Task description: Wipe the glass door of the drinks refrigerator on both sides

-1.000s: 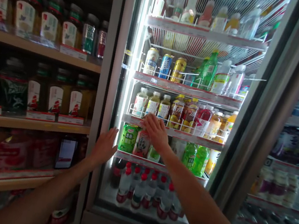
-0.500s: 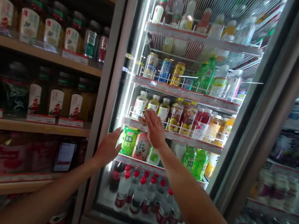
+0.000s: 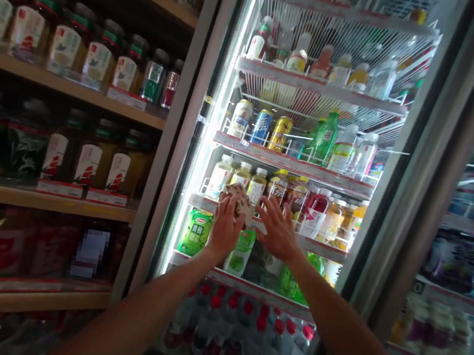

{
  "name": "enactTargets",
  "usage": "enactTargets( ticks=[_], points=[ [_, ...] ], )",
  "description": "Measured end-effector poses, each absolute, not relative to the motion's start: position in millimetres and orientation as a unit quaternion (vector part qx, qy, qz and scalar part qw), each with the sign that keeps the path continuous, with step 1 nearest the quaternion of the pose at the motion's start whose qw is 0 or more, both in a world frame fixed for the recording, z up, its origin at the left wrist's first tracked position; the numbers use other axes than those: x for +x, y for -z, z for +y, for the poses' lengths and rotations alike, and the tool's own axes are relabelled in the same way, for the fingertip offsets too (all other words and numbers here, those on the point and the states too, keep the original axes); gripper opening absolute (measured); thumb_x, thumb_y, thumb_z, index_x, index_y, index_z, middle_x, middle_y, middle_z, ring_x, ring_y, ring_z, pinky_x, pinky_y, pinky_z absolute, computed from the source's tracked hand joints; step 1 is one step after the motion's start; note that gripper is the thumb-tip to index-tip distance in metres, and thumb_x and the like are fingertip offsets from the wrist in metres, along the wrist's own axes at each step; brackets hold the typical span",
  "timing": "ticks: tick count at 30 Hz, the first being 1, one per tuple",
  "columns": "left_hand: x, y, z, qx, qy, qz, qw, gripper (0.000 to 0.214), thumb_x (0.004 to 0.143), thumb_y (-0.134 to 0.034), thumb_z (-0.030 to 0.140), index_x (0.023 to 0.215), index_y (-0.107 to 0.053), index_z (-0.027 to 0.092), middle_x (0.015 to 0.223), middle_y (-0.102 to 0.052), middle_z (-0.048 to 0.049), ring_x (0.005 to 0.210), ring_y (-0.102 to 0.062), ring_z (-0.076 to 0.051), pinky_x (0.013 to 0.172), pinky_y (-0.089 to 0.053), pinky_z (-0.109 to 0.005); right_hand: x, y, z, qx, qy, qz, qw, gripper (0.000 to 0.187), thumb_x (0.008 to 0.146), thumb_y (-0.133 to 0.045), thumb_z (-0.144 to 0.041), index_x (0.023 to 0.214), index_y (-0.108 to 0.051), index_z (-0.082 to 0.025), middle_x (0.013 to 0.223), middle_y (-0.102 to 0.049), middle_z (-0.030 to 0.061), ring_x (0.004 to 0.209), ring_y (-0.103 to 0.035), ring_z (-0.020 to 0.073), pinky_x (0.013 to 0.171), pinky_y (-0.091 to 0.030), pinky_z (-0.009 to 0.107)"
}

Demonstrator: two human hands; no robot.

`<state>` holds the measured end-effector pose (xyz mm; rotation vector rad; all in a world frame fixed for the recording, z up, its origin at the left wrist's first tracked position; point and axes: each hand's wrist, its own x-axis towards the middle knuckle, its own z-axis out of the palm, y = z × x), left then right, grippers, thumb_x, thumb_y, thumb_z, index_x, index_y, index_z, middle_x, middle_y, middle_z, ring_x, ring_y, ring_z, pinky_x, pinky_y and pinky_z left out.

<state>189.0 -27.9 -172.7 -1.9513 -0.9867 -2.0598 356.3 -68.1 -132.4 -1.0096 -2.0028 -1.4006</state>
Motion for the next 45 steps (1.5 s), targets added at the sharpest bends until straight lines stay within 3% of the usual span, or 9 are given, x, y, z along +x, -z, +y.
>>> enactTargets(
  ticks=[5, 11, 18, 23, 26, 30, 34, 41, 45],
  points=[
    [207.8, 133.7, -17.8, -0.559, 0.735, -0.36, 0.136, 0.039, 0.085, -0.046, 0.032, 0.118, -0.049, 0.011, 0.127, -0.047, -0.0193, 0.128, -0.037, -0.029, 0.104, -0.034, -0.047, 431.6, 117.7, -82.2, -0.46, 0.564, -0.597, 0.336, 0.056, 0.09, -0.037, -0.032, 0.143, -0.024, -0.019, 0.148, -0.031, 0.0122, 0.139, -0.02, 0.024, 0.111, -0.011, 0.052],
    [189.8, 133.8, 8.3, -0.609, 0.694, -0.282, 0.259, 0.024, 0.087, -0.04, 0.025, 0.106, -0.052, 0.016, 0.136, -0.045, -0.0127, 0.136, -0.028, -0.023, 0.11, -0.027, -0.045, 453.0, 125.6, -81.7, -0.447, 0.586, -0.594, 0.323, 0.064, 0.09, -0.038, -0.033, 0.146, -0.011, -0.021, 0.149, -0.028, 0.0107, 0.141, -0.015, 0.0234, 0.112, -0.011, 0.051],
    [119.9, 119.8, 42.7, -0.527, 0.731, -0.351, 0.253, 0.046, 0.086, -0.036, 0.022, 0.129, -0.041, 0.007, 0.144, -0.032, -0.0209, 0.138, -0.021, -0.029, 0.11, -0.021, -0.055, 448.8, 125.7, -80.8, -0.444, 0.593, -0.586, 0.327, 0.065, 0.089, -0.04, -0.032, 0.146, -0.01, -0.021, 0.149, -0.029, 0.011, 0.14, -0.018, 0.0242, 0.112, -0.013, 0.051],
    [209.2, 110.6, 11.2, -0.672, 0.626, -0.222, 0.326, 0.048, 0.086, -0.044, 0.037, 0.129, -0.045, 0.016, 0.146, -0.034, -0.0108, 0.14, -0.012, -0.029, 0.112, -0.021, -0.052, 448.8, 126.8, -80.9, -0.446, 0.597, -0.581, 0.328, 0.064, 0.089, -0.041, -0.033, 0.146, -0.013, -0.021, 0.148, -0.031, 0.0106, 0.14, -0.019, 0.0243, 0.112, -0.014, 0.05],
    [240.4, 105.1, 1.0, -0.682, 0.61, -0.185, 0.358, 0.044, 0.09, -0.039, 0.033, 0.13, -0.044, 0.017, 0.142, -0.04, -0.0092, 0.14, -0.016, -0.025, 0.111, -0.025, -0.048, 449.6, 126.8, -81.4, -0.441, 0.596, -0.584, 0.33, 0.064, 0.088, -0.041, -0.031, 0.146, -0.013, -0.022, 0.149, -0.029, 0.0093, 0.14, -0.019, 0.0235, 0.113, -0.013, 0.049],
    [198.3, 84.6, 22.3, -0.616, 0.681, -0.23, 0.321, 0.038, 0.092, -0.036, 0.028, 0.125, -0.05, 0.015, 0.138, -0.045, -0.0103, 0.138, -0.024, -0.021, 0.112, -0.026, -0.043, 450.2, 127.5, -80.2, -0.431, 0.597, -0.585, 0.34, 0.064, 0.088, -0.042, -0.029, 0.146, -0.015, -0.022, 0.148, -0.031, 0.0091, 0.14, -0.02, 0.0234, 0.112, -0.014, 0.049],
    [172.0, 73.0, 35.7, -0.507, 0.768, -0.291, 0.262, 0.039, 0.093, -0.034, 0.029, 0.127, -0.047, 0.015, 0.141, -0.039, -0.0135, 0.138, -0.023, -0.024, 0.114, -0.02, -0.049, 449.7, 128.8, -78.2, -0.433, 0.592, -0.584, 0.346, 0.066, 0.087, -0.042, -0.029, 0.146, -0.014, -0.022, 0.149, -0.028, 0.0094, 0.14, -0.019, 0.0237, 0.112, -0.012, 0.05],
    [213.7, 95.8, 19.0, -0.718, 0.564, -0.098, 0.394, 0.043, 0.091, -0.039, 0.022, 0.134, -0.04, 0.022, 0.141, -0.042, -0.0059, 0.138, -0.024, -0.019, 0.111, -0.032, -0.041, 450.2, 128.8, -80.2, -0.428, 0.591, -0.591, 0.345, 0.063, 0.087, -0.042, -0.027, 0.145, -0.018, -0.023, 0.149, -0.029, 0.0084, 0.14, -0.019, 0.0225, 0.113, -0.012, 0.049],
    [167.6, 91.7, 37.8, -0.566, 0.732, -0.24, 0.295, 0.043, 0.092, -0.037, 0.025, 0.135, -0.039, 0.022, 0.151, -0.023, -0.0074, 0.141, -0.014, -0.021, 0.113, -0.026, -0.044, 449.2, 129.4, -79.5, -0.425, 0.596, -0.585, 0.35, 0.064, 0.087, -0.043, -0.027, 0.145, -0.018, -0.022, 0.148, -0.032, 0.009, 0.14, -0.02, 0.0226, 0.113, -0.011, 0.048]
  ],
)
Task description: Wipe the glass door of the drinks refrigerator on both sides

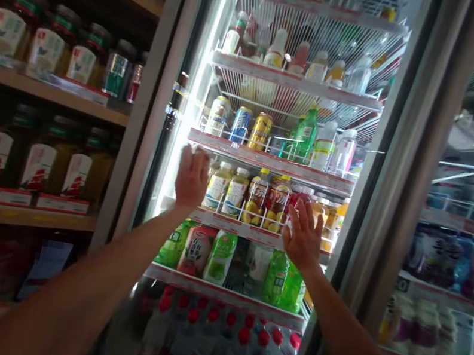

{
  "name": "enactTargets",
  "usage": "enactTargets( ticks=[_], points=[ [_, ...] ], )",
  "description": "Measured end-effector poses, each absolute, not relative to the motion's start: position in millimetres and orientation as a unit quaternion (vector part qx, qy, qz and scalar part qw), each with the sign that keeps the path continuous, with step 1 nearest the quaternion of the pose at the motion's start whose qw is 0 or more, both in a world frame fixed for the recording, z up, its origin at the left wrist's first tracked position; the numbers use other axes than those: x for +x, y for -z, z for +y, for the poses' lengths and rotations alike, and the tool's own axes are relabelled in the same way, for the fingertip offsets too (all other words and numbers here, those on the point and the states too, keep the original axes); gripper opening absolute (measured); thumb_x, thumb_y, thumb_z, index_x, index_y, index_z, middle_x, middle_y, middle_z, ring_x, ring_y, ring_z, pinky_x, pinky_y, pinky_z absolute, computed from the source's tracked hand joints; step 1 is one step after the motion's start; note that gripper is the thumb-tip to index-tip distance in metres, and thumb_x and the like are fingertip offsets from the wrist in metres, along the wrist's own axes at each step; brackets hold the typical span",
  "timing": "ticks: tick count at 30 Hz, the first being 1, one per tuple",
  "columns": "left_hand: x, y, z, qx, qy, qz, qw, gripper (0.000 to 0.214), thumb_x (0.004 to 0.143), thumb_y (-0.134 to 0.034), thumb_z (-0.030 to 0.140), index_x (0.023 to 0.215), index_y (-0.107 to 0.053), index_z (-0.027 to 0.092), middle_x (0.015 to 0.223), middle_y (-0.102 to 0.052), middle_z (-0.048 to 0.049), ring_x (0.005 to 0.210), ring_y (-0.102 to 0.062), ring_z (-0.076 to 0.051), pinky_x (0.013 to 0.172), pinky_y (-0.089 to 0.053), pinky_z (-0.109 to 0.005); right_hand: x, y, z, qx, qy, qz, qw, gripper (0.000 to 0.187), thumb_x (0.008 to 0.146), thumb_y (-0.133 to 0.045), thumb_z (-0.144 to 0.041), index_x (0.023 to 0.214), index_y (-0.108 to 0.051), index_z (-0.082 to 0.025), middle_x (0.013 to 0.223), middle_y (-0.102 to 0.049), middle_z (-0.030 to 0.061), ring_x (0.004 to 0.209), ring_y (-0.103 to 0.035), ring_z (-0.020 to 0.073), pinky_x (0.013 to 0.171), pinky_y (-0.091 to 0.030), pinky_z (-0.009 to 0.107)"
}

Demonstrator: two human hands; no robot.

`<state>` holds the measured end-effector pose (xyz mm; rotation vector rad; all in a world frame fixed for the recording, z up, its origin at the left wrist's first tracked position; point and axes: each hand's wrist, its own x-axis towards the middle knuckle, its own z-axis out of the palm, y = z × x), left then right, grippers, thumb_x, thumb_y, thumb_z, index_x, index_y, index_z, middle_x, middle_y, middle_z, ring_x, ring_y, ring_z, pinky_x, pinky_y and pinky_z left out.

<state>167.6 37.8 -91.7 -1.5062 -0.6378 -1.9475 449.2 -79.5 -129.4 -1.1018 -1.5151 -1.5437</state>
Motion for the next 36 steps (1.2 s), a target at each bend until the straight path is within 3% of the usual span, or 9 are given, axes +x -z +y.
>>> enactTargets(
  ticks=[3, 8, 10, 14, 20, 27, 29, 33, 36],
  points=[
    [162.8, 101.5, 36.8, -0.576, 0.726, -0.244, 0.287, 0.044, 0.092, -0.038, 0.025, 0.136, -0.038, 0.022, 0.152, -0.018, -0.0075, 0.141, -0.011, -0.023, 0.114, -0.023, -0.045, 448.7, 129.7, -78.7, -0.427, 0.598, -0.578, 0.355, 0.064, 0.087, -0.044, -0.028, 0.145, -0.018, -0.022, 0.147, -0.033, 0.009, 0.139, -0.021, 0.0225, 0.113, -0.011, 0.048],
    [194.6, 130.5, 12.6, -0.755, 0.507, -0.113, 0.4, 0.041, 0.09, -0.042, 0.021, 0.131, -0.044, 0.024, 0.144, -0.039, -0.0068, 0.139, -0.019, -0.02, 0.112, -0.026, -0.041, 450.1, 129.2, -79.5, -0.43, 0.592, -0.585, 0.349, 0.061, 0.087, -0.042, -0.028, 0.144, -0.021, -0.023, 0.148, -0.033, 0.0086, 0.139, -0.023, 0.0229, 0.112, -0.013, 0.048],
    [186.5, 130.5, 13.2, -0.728, 0.546, -0.154, 0.384, 0.039, 0.09, -0.042, 0.022, 0.128, -0.046, 0.024, 0.144, -0.039, -0.0072, 0.139, -0.021, -0.021, 0.112, -0.024, -0.044, 450.4, 129.3, -79.3, -0.43, 0.597, -0.582, 0.347, 0.06, 0.087, -0.04, -0.028, 0.144, -0.022, -0.022, 0.147, -0.033, 0.0083, 0.138, -0.025, 0.0236, 0.112, -0.013, 0.047],
    [163.1, 122.6, 24.0, -0.622, 0.674, -0.233, 0.323, 0.042, 0.089, -0.039, 0.021, 0.131, -0.043, 0.018, 0.15, -0.024, -0.0122, 0.14, -0.014, -0.025, 0.112, -0.024, -0.049, 450.0, 129.7, -78.1, -0.427, 0.605, -0.573, 0.352, 0.059, 0.087, -0.038, -0.029, 0.143, -0.024, -0.021, 0.146, -0.035, 0.0084, 0.138, -0.025, 0.0248, 0.113, -0.012, 0.047],
    [191.1, 138.3, 11.2, -0.773, 0.518, -0.097, 0.353, 0.036, 0.089, -0.041, 0.021, 0.124, -0.049, 0.023, 0.143, -0.039, -0.008, 0.138, -0.022, -0.021, 0.109, -0.033, -0.043, 451.0, 129.4, -79.7, -0.453, 0.58, -0.586, 0.339, 0.065, 0.086, -0.04, -0.027, 0.145, -0.015, -0.025, 0.15, -0.027, 0.0059, 0.139, -0.021, 0.0234, 0.112, -0.014, 0.05],
    [166.3, 138.1, 21.6, -0.639, 0.671, -0.217, 0.308, 0.046, 0.087, -0.041, 0.016, 0.133, -0.04, 0.02, 0.15, -0.024, -0.0111, 0.14, -0.016, -0.024, 0.112, -0.027, -0.047, 450.5, 130.2, -77.4, -0.442, 0.585, -0.583, 0.35, 0.066, 0.086, -0.041, -0.027, 0.146, -0.014, -0.023, 0.15, -0.027, 0.0071, 0.14, -0.019, 0.0229, 0.113, -0.011, 0.049],
    [178.7, 145.1, 16.3, -0.664, 0.647, -0.181, 0.327, 0.047, 0.086, -0.042, 0.015, 0.133, -0.04, 0.021, 0.149, -0.026, -0.0111, 0.14, -0.016, -0.024, 0.111, -0.028, -0.047, 450.3, 130.5, -76.9, -0.445, 0.584, -0.581, 0.351, 0.066, 0.086, -0.042, -0.028, 0.146, -0.014, -0.024, 0.15, -0.027, 0.007, 0.14, -0.019, 0.0229, 0.113, -0.011, 0.049],
    [205.8, 161.8, 3.8, -0.785, 0.485, -0.055, 0.381, 0.042, 0.085, -0.046, 0.014, 0.126, -0.047, 0.025, 0.14, -0.043, -0.0071, 0.138, -0.023, -0.021, 0.108, -0.034, -0.041, 450.9, 130.3, -77.9, -0.458, 0.579, -0.581, 0.343, 0.066, 0.087, -0.04, -0.028, 0.146, -0.011, -0.026, 0.151, -0.026, 0.0054, 0.139, -0.021, 0.0227, 0.113, -0.012, 0.049],
    [188.8, 159.5, 10.2, -0.753, 0.531, -0.114, 0.373, 0.039, 0.087, -0.044, 0.015, 0.125, -0.049, 0.023, 0.141, -0.041, -0.0093, 0.139, -0.022, -0.022, 0.109, -0.032, -0.041, 450.5, 130.2, -79.0, -0.455, 0.585, -0.578, 0.342, 0.065, 0.087, -0.039, -0.027, 0.146, -0.011, -0.026, 0.15, -0.029, 0.0058, 0.139, -0.022, 0.0226, 0.112, -0.013, 0.048]
  ],
)
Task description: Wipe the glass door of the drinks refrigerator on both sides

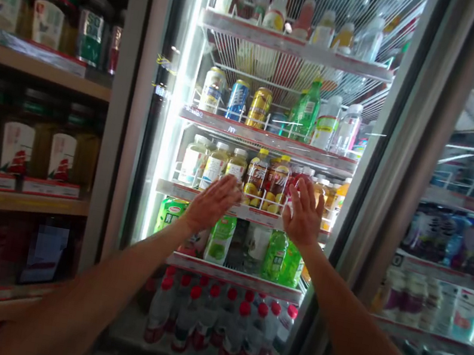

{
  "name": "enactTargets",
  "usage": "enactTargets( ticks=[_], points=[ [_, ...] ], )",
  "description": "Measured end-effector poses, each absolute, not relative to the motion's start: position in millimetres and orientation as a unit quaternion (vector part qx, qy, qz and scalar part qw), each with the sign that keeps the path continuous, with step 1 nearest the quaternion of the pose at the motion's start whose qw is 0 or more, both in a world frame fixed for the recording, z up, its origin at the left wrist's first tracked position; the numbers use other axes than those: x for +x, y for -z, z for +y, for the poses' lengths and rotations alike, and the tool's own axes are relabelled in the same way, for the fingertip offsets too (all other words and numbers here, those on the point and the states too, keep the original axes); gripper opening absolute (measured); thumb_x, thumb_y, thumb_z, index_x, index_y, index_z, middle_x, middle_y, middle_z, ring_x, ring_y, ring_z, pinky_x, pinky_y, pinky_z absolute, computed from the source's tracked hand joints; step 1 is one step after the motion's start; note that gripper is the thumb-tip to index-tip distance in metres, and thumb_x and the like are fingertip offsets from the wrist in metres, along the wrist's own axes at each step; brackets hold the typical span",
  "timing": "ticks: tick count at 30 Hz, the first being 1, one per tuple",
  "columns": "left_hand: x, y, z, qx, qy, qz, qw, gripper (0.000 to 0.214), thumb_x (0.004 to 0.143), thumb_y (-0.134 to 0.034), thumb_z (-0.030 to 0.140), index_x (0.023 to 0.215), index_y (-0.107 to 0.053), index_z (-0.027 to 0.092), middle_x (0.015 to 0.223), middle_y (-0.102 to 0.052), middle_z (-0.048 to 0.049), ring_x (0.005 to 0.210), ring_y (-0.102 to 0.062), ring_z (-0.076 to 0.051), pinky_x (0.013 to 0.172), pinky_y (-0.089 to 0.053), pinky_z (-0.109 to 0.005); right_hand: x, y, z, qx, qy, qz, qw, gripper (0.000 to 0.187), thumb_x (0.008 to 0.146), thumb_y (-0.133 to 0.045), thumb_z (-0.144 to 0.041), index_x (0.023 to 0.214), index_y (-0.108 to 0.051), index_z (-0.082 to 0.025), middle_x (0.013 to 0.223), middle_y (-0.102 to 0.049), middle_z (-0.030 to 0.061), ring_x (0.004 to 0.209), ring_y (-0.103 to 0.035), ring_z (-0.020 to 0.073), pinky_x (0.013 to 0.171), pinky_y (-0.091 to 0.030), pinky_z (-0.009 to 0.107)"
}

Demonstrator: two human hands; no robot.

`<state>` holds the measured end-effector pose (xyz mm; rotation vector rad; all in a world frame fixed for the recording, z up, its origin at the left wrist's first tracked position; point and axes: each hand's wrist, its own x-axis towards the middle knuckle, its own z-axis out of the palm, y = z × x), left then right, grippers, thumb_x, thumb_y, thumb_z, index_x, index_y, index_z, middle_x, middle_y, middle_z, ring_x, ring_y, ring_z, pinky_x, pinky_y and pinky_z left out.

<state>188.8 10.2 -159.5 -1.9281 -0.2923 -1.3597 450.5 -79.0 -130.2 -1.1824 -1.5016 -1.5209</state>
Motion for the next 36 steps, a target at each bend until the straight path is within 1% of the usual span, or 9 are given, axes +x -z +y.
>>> enactTargets(
  ticks=[5, 8, 11, 14, 18, 25, 27, 31, 36],
  points=[
    [154.9, 154.5, 23.2, -0.579, 0.717, -0.281, 0.269, 0.044, 0.09, -0.036, 0.02, 0.134, -0.038, 0.023, 0.149, -0.025, -0.0096, 0.139, -0.02, -0.022, 0.112, -0.026, -0.044, 447.7, 130.9, -79.1, -0.455, 0.581, -0.571, 0.359, 0.061, 0.089, -0.036, -0.028, 0.146, -0.014, -0.026, 0.148, -0.031, 0.0049, 0.139, -0.022, 0.0218, 0.112, -0.014, 0.048],
    [171.0, 169.1, 15.5, -0.679, 0.641, -0.201, 0.297, 0.043, 0.09, -0.039, 0.022, 0.133, -0.039, 0.025, 0.147, -0.031, -0.0077, 0.139, -0.019, -0.023, 0.112, -0.028, -0.044, 447.9, 131.3, -79.3, -0.452, 0.585, -0.569, 0.36, 0.059, 0.09, -0.035, -0.028, 0.145, -0.016, -0.026, 0.147, -0.034, 0.0049, 0.139, -0.022, 0.0205, 0.112, -0.015, 0.048],
    [176.2, 181.8, 11.2, -0.766, 0.527, -0.135, 0.343, 0.039, 0.088, -0.044, 0.022, 0.127, -0.046, 0.027, 0.14, -0.042, -0.0063, 0.137, -0.026, -0.022, 0.109, -0.034, -0.042, 449.2, 131.6, -80.0, -0.451, 0.584, -0.574, 0.354, 0.058, 0.09, -0.034, -0.028, 0.145, -0.016, -0.025, 0.147, -0.033, 0.0056, 0.139, -0.021, 0.0206, 0.112, -0.016, 0.047],
    [147.9, 184.8, 18.7, -0.692, 0.608, -0.21, 0.327, 0.036, 0.089, -0.044, 0.023, 0.124, -0.048, 0.023, 0.138, -0.044, -0.0098, 0.135, -0.03, -0.022, 0.108, -0.034, -0.043, 449.6, 132.3, -80.3, -0.46, 0.575, -0.577, 0.353, 0.059, 0.09, -0.034, -0.028, 0.146, -0.014, -0.026, 0.149, -0.03, 0.0044, 0.14, -0.02, 0.0212, 0.112, -0.015, 0.048],
    [115.6, 197.0, 24.9, -0.557, 0.714, -0.321, 0.278, 0.042, 0.091, -0.039, 0.023, 0.132, -0.039, 0.015, 0.143, -0.032, -0.0193, 0.136, -0.025, -0.028, 0.108, -0.029, -0.052, 448.0, 133.5, -79.5, -0.47, 0.565, -0.576, 0.358, 0.061, 0.09, -0.034, -0.028, 0.146, -0.012, -0.027, 0.15, -0.028, 0.0038, 0.14, -0.019, 0.0215, 0.112, -0.013, 0.048],
    [146.8, 232.6, 15.7, -0.762, 0.535, -0.166, 0.325, 0.042, 0.086, -0.045, 0.019, 0.127, -0.045, 0.028, 0.141, -0.042, -0.0073, 0.137, -0.026, -0.024, 0.107, -0.036, -0.044, 448.7, 132.8, -79.4, -0.459, 0.581, -0.572, 0.354, 0.06, 0.09, -0.034, -0.027, 0.146, -0.014, -0.026, 0.148, -0.032, 0.0053, 0.14, -0.021, 0.0211, 0.112, -0.015, 0.048],
    [138.8, 228.1, 20.2, -0.732, 0.58, -0.206, 0.293, 0.039, 0.087, -0.045, 0.021, 0.126, -0.047, 0.026, 0.14, -0.043, -0.0087, 0.136, -0.029, -0.024, 0.107, -0.035, -0.046, 449.5, 132.7, -79.2, -0.457, 0.584, -0.571, 0.352, 0.06, 0.09, -0.033, -0.027, 0.146, -0.013, -0.025, 0.148, -0.032, 0.0056, 0.14, -0.02, 0.0209, 0.112, -0.015, 0.048],
    [119.1, 223.1, 24.7, -0.556, 0.725, -0.332, 0.232, 0.043, 0.09, -0.04, 0.024, 0.132, -0.041, 0.017, 0.144, -0.032, -0.0174, 0.137, -0.024, -0.029, 0.109, -0.027, -0.053, 449.7, 133.3, -78.1, -0.461, 0.583, -0.568, 0.354, 0.06, 0.09, -0.034, -0.028, 0.146, -0.013, -0.025, 0.148, -0.031, 0.0058, 0.14, -0.02, 0.0214, 0.111, -0.016, 0.049],
    [138.9, 251.5, 10.5, -0.71, 0.598, -0.237, 0.286, 0.049, 0.087, -0.046, 0.019, 0.134, -0.038, 0.026, 0.146, -0.032, -0.0096, 0.138, -0.022, -0.025, 0.11, -0.03, -0.047, 449.1, 133.8, -77.7, -0.456, 0.577, -0.574, 0.361, 0.06, 0.09, -0.034, -0.027, 0.146, -0.014, -0.025, 0.149, -0.031, 0.0051, 0.14, -0.019, 0.0209, 0.112, -0.013, 0.049]
  ],
)
